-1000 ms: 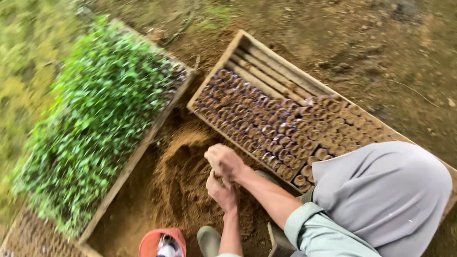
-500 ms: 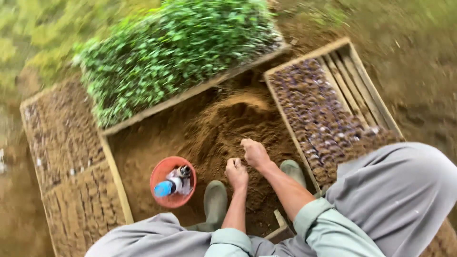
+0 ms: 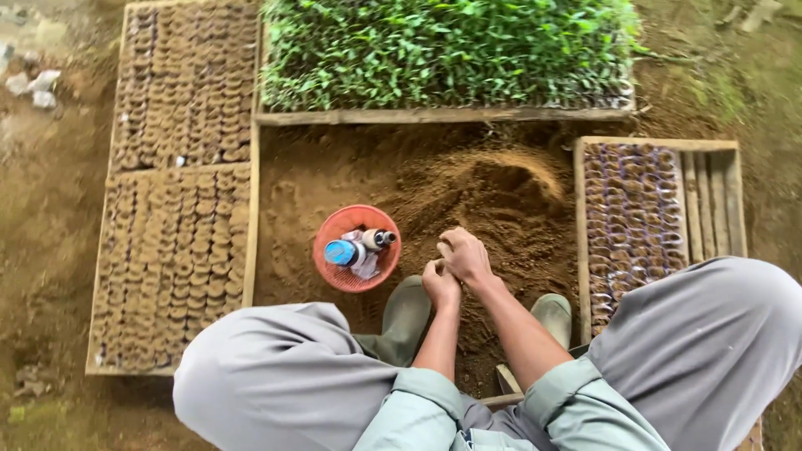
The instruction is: Wrapping individual soil blocks with plastic film and organizing them into a wooden tray for seedling preparation.
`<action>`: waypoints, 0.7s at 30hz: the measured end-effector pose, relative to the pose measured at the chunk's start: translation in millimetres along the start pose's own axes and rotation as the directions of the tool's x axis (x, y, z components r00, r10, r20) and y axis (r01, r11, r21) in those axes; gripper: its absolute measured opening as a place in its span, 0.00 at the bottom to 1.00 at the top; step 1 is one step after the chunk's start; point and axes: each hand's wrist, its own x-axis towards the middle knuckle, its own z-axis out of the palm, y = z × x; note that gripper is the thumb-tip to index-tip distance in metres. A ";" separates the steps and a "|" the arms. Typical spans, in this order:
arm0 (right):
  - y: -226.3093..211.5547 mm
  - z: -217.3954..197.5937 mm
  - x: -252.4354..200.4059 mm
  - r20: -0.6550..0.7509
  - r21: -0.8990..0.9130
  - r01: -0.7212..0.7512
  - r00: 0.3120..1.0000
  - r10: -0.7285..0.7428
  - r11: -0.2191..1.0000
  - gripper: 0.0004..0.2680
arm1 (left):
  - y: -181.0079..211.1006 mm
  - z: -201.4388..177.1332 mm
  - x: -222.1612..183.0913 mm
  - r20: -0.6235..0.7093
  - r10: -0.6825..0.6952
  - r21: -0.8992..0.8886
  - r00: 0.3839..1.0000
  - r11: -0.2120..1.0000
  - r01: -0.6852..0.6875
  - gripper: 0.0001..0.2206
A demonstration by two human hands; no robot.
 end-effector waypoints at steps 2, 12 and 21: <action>-18.1 5.9 4.7 0.001 0.006 0.072 0.997 -0.072 0.997 0.06 | 2.6 -4.2 -8.9 -0.059 -0.020 0.000 0.998 1.000 0.020 0.06; -110.4 58.9 12.0 0.218 -0.133 0.428 0.892 -0.395 0.894 0.12 | 45.4 -38.4 -33.4 -0.233 -0.070 -0.041 0.970 0.997 0.062 0.07; -154.7 113.6 49.7 0.367 0.017 0.411 0.845 -0.388 0.912 0.23 | 74.0 -67.7 -24.9 -0.371 -0.083 -0.066 0.925 0.996 0.063 0.07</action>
